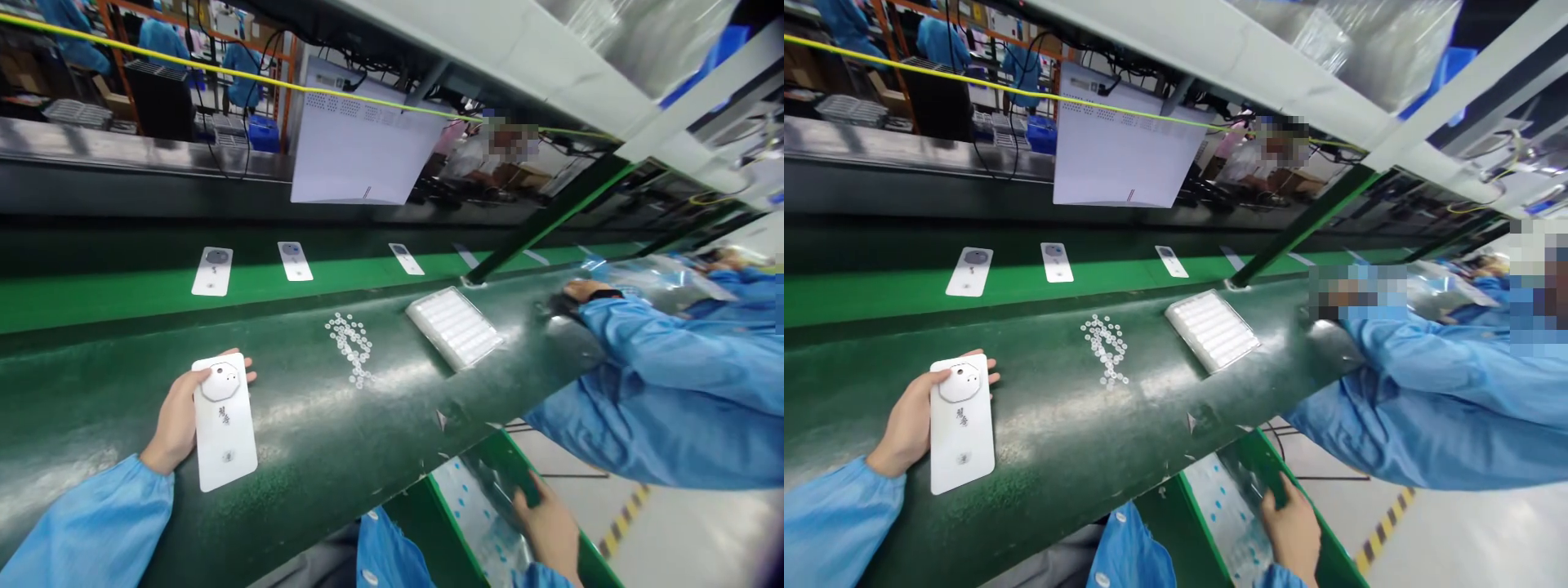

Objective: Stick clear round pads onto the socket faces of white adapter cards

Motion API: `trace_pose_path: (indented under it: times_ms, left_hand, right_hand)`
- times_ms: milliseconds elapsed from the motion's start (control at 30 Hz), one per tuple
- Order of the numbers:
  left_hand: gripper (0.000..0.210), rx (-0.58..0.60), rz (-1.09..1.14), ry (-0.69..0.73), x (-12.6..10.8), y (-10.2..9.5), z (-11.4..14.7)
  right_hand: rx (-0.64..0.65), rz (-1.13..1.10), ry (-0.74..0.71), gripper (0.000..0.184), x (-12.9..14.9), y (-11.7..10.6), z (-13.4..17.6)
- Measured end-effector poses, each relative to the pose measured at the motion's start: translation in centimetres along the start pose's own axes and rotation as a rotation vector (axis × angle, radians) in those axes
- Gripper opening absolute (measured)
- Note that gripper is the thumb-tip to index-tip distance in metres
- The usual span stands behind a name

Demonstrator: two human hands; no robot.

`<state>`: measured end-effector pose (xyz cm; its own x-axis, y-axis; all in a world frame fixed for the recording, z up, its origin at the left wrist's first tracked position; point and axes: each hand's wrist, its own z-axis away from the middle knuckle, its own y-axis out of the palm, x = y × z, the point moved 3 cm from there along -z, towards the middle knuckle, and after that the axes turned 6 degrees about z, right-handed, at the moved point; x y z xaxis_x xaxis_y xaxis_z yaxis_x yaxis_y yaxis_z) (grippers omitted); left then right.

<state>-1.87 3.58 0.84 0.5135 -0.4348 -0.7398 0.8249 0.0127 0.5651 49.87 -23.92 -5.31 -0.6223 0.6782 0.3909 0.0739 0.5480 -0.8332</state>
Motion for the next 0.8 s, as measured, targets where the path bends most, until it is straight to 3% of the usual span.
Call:
trace_pose_path:
  times_ms: [100,167,267,400,567,700,800]
  left_hand:
    - [0.056,-0.017,0.002,-0.001,-0.1,0.2,0.1]
    - [0.056,-0.016,-0.004,0.001,-0.1,0.2,0.1]
    - [0.055,0.003,-0.017,0.008,-0.1,0.1,0.1]
    - [0.055,0.028,-0.029,0.031,0.0,0.0,0.2]
    - [0.055,0.048,-0.013,0.037,0.0,0.1,0.2]
    - [0.055,0.060,-0.034,0.053,-0.1,0.2,0.2]
    - [0.067,0.058,-0.118,0.118,0.0,0.4,0.5]
  right_hand:
    - [-0.108,0.003,-0.011,0.044,3.7,0.2,-0.2]
    - [-0.100,-0.136,-0.159,0.044,8.4,0.3,-0.4]
    - [0.105,-0.356,-0.469,0.034,16.8,1.3,0.2]
    - [0.342,-0.447,-0.563,0.039,24.1,3.8,1.4]
    - [0.411,-0.445,-0.547,0.055,26.0,5.6,1.3]
    - [0.437,-0.469,-0.546,0.058,25.7,5.5,1.3]
    - [0.443,-0.479,-0.492,0.059,25.8,5.0,1.5]
